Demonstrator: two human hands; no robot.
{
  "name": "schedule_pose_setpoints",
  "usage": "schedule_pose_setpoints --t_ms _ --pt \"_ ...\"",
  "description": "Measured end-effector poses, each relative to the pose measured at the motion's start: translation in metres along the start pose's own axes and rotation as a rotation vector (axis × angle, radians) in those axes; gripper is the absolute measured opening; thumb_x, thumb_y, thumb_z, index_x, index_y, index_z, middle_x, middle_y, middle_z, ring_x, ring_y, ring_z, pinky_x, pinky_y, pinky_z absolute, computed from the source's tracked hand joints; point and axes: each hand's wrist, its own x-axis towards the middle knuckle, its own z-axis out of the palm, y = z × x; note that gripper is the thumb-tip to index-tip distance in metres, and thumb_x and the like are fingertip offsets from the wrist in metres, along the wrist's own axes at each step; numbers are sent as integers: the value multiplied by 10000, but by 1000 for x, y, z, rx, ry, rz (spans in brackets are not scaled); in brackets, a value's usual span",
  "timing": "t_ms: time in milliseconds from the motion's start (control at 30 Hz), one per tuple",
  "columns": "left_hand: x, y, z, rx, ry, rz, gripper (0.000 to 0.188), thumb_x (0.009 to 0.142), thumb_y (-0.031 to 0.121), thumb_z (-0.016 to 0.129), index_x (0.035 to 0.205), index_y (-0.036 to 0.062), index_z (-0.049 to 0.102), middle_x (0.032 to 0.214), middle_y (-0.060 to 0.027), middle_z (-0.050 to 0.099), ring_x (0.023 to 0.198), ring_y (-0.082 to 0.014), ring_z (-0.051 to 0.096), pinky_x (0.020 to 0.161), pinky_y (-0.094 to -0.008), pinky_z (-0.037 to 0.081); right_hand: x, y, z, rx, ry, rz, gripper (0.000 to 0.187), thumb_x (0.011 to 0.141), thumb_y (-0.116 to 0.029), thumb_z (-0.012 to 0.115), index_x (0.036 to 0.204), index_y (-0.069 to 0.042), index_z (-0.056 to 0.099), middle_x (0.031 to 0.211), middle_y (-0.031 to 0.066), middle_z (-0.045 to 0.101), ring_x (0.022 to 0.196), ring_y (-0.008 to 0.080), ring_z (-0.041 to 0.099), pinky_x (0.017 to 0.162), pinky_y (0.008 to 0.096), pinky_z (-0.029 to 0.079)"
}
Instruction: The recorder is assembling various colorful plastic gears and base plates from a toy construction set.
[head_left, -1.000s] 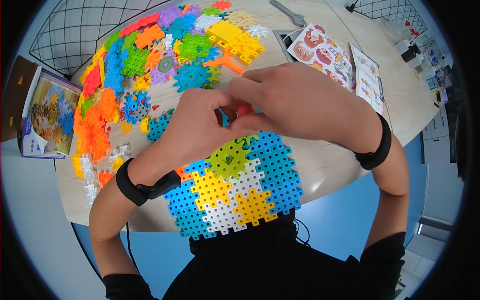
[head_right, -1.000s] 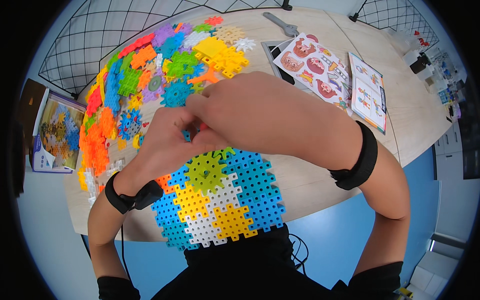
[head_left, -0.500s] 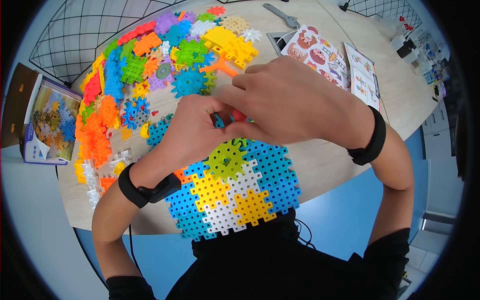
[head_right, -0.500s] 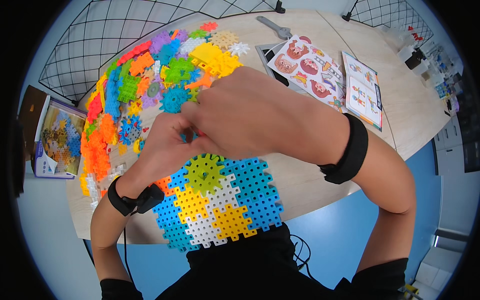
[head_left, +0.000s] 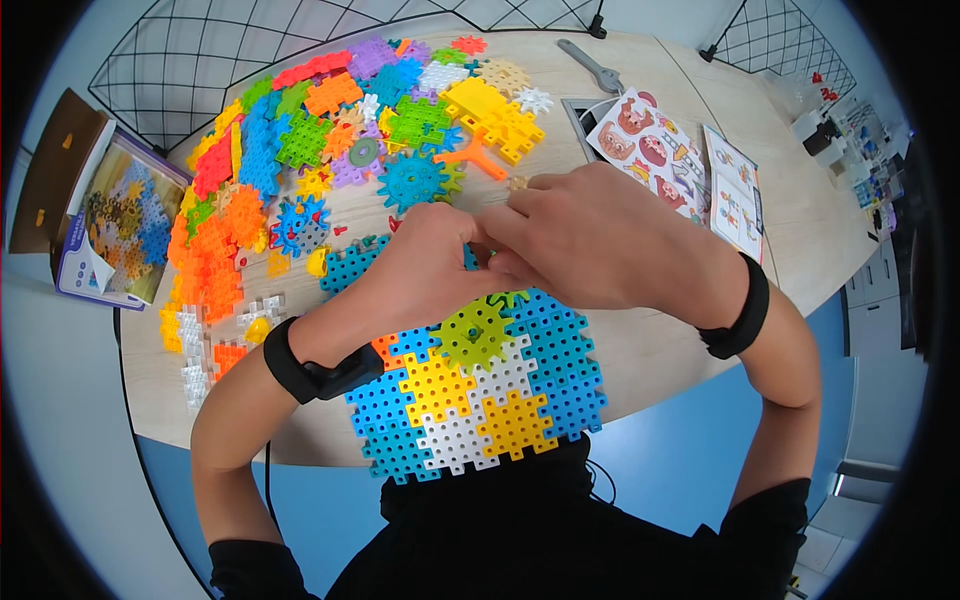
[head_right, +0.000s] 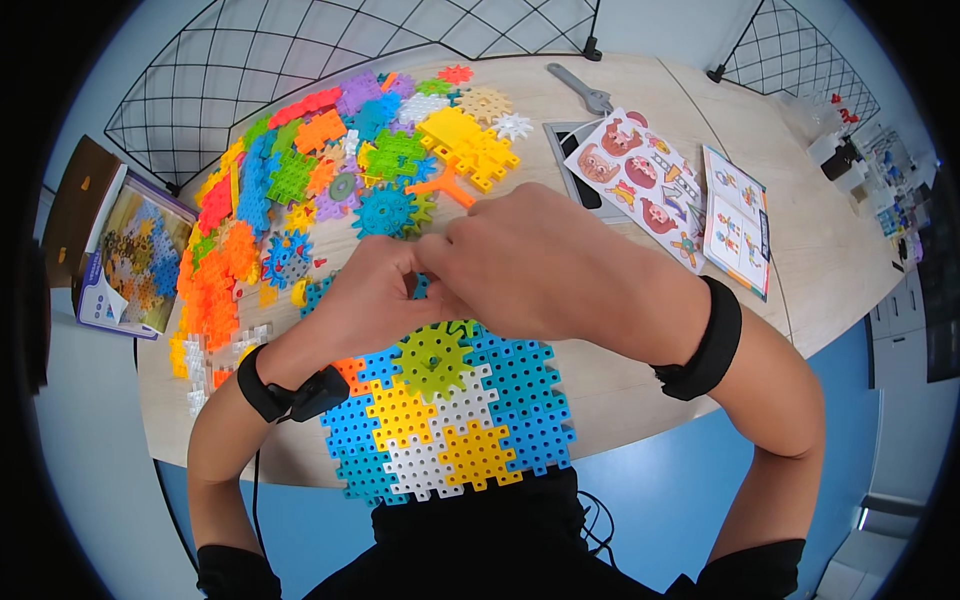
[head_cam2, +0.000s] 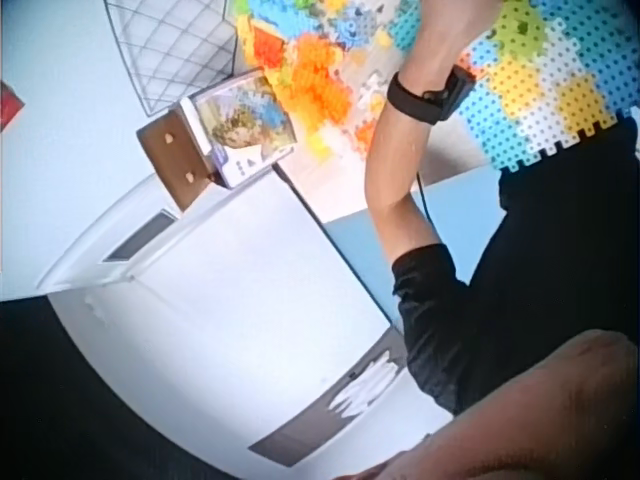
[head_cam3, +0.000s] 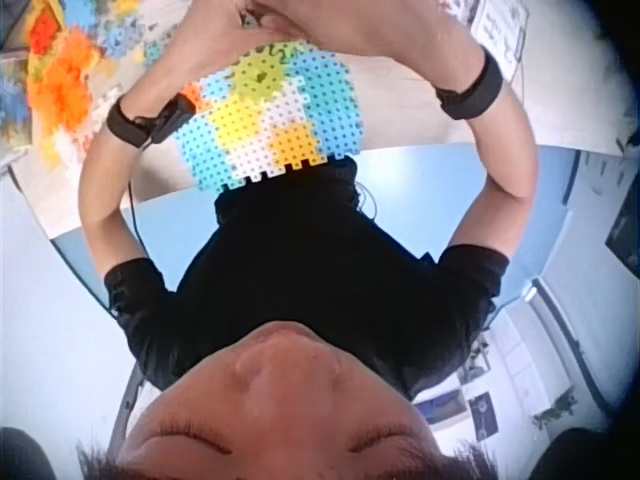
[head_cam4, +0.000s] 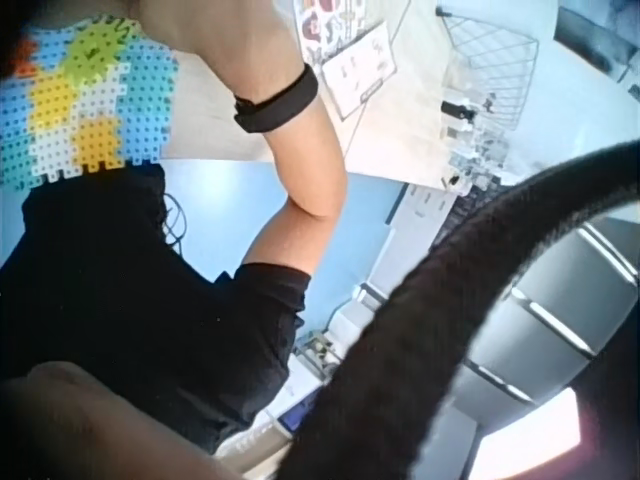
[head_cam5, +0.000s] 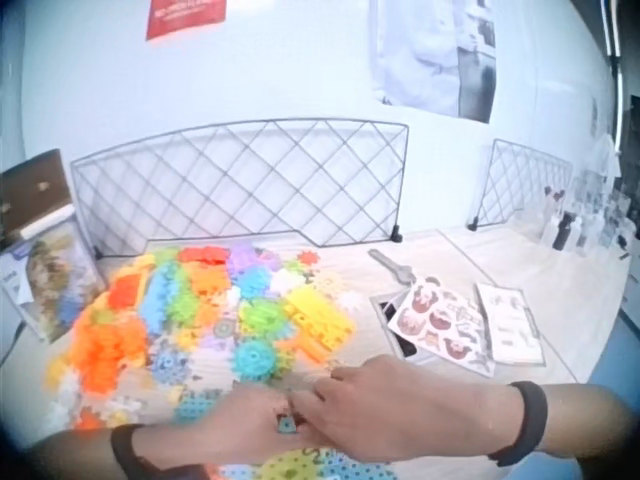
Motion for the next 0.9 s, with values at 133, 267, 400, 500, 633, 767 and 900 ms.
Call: schedule_pose_setpoints --t_ms 133,267,400,500,633,767,900 --pt "-2 -1 2 -93 105 31 219 810 186 850 902 13 754 751 -134 723 655 -222 679 650 -346 530 8 1 -12 -141 -215 75 265 980 -377 654 956 -113 642 740 69 626 732 283 678 605 420 506" --pt "-5 1 -1 -75 73 22 217 811 186 842 914 17 755 762 -136 724 666 -235 686 649 -349 530 3 -2 -11 -66 -12 34 337 964 -450 653 930 -115 662 688 74 610 697 277 671 578 413 496" --pt "-5 -7 6 -42 58 66 208 814 171 824 925 8 756 784 -146 730 684 -261 690 652 -363 532 2 -4 -2 -67 60 -45 301 996 -365 600 878 -94 660 655 70 630 665 286 685 583 410 501" --pt "-5 -4 7 -120 81 84 207 815 169 817 903 -5 747 790 -156 730 687 -281 693 656 -371 534 8 -7 -11 -186 -189 25 265 981 -343 627 922 -86 648 735 70 663 742 279 698 615 398 518" --pt "-4 -5 2 -51 50 70 235 815 193 825 886 -13 735 800 -165 732 705 -282 708 664 -373 536 1 -6 -6 -110 6 -49 252 976 -316 639 958 -65 637 756 82 667 741 282 700 617 401 517" --pt "-3 -12 10 -58 113 126 216 797 178 851 896 15 751 689 -88 655 582 -160 524 554 -322 416 0 -7 0 -46 56 -72 255 977 -314 639 958 -59 635 741 77 661 720 288 696 612 404 514" --pt "-3 -14 13 -92 180 96 203 794 176 866 885 31 759 634 -25 625 519 -84 426 497 -284 350 5 -7 -4 -93 -102 39 225 967 -296 653 986 -73 630 819 51 680 832 264 694 652 387 525"
